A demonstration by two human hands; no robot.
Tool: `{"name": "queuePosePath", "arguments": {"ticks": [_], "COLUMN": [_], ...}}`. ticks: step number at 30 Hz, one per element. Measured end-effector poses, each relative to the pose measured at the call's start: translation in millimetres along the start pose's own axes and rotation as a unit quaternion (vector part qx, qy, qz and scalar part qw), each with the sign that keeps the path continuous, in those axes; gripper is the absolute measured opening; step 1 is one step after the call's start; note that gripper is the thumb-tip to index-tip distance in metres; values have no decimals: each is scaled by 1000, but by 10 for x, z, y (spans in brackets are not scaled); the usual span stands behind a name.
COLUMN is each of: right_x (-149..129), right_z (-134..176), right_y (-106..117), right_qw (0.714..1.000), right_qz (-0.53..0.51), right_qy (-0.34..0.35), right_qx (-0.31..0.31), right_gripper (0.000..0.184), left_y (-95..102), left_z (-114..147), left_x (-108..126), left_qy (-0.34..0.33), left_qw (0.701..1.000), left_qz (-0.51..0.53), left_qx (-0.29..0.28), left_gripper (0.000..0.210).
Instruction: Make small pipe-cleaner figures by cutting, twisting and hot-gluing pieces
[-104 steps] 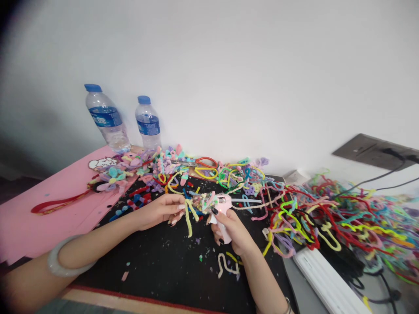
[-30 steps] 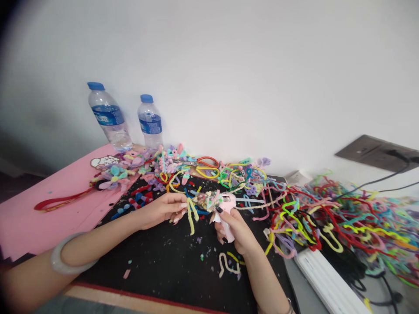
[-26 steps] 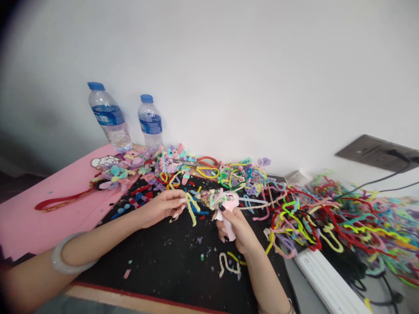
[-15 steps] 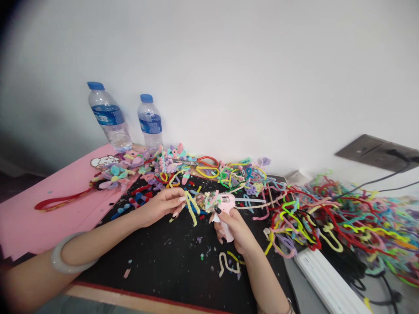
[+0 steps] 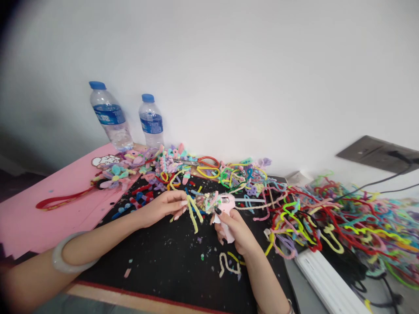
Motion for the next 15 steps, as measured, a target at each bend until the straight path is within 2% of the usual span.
{"name": "queuePosePath", "arguments": {"ticks": [15], "right_x": [11], "right_z": [8], "right_y": [19], "right_qw": [1000], "right_qz": [-12], "right_qy": [-7], "right_qx": [-4], "right_gripper": [33], "left_y": [2], "left_z": [3], "left_x": [21], "left_qy": [-4], "left_qw": [1000], "left_qz": [2], "left_qx": [2], "left_gripper": [27]}}
Point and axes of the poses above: each hand's wrist, its own z-axis away from the middle knuckle, its own y-axis out of the back of the hand, x = y × z, the point moved 3 cm from there along -z, towards the middle knuckle, and after that the axes turned 12 degrees about z, right-handed, at the moved point
